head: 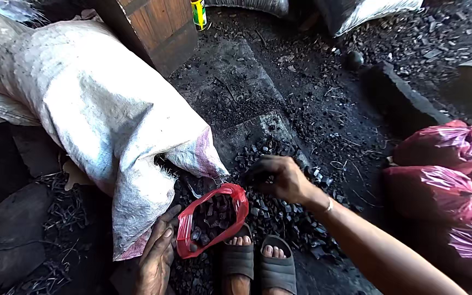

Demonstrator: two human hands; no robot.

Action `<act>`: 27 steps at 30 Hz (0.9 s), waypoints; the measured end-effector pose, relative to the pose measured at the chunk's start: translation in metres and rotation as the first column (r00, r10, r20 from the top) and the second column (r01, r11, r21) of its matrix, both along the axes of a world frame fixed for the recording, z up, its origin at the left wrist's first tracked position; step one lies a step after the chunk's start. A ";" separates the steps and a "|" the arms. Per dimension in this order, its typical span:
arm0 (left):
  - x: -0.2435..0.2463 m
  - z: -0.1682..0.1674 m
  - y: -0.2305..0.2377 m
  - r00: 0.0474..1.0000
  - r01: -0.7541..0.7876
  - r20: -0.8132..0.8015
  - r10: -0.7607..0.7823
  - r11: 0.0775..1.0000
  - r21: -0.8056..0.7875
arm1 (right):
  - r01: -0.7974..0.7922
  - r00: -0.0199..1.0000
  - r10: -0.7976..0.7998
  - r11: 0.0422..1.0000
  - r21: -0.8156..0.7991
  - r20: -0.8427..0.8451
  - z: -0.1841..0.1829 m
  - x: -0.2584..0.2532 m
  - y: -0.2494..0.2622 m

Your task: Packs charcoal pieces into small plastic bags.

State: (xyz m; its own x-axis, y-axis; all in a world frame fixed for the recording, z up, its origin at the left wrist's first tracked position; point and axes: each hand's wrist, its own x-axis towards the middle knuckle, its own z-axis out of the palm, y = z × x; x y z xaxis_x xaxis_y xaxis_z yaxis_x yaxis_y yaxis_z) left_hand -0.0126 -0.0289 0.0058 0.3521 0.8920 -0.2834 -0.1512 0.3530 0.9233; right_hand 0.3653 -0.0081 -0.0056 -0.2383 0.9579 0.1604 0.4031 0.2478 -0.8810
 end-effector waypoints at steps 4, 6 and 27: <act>0.002 -0.001 0.002 0.999 0.032 -0.011 -0.031 0.999 0.036 | -0.197 0.976 0.182 0.972 0.130 0.116 0.025 -0.057 -0.001; 0.001 -0.001 0.002 1.000 0.024 -0.018 -0.024 0.999 0.035 | -0.139 0.986 0.127 0.984 0.111 0.109 0.023 -0.048 0.007; 0.003 0.001 0.006 0.999 0.015 0.032 -0.015 0.999 -0.030 | -0.004 0.774 0.185 0.958 -0.288 0.606 -0.143 0.025 0.036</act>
State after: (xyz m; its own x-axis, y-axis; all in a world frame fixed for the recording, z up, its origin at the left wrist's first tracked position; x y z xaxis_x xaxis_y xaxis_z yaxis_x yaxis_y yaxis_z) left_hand -0.0093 -0.0229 0.0067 0.3746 0.8778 -0.2985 -0.1745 0.3829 0.9072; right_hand 0.3902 0.0280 -0.1491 -0.2894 0.9086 -0.3012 0.8691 0.1176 -0.4804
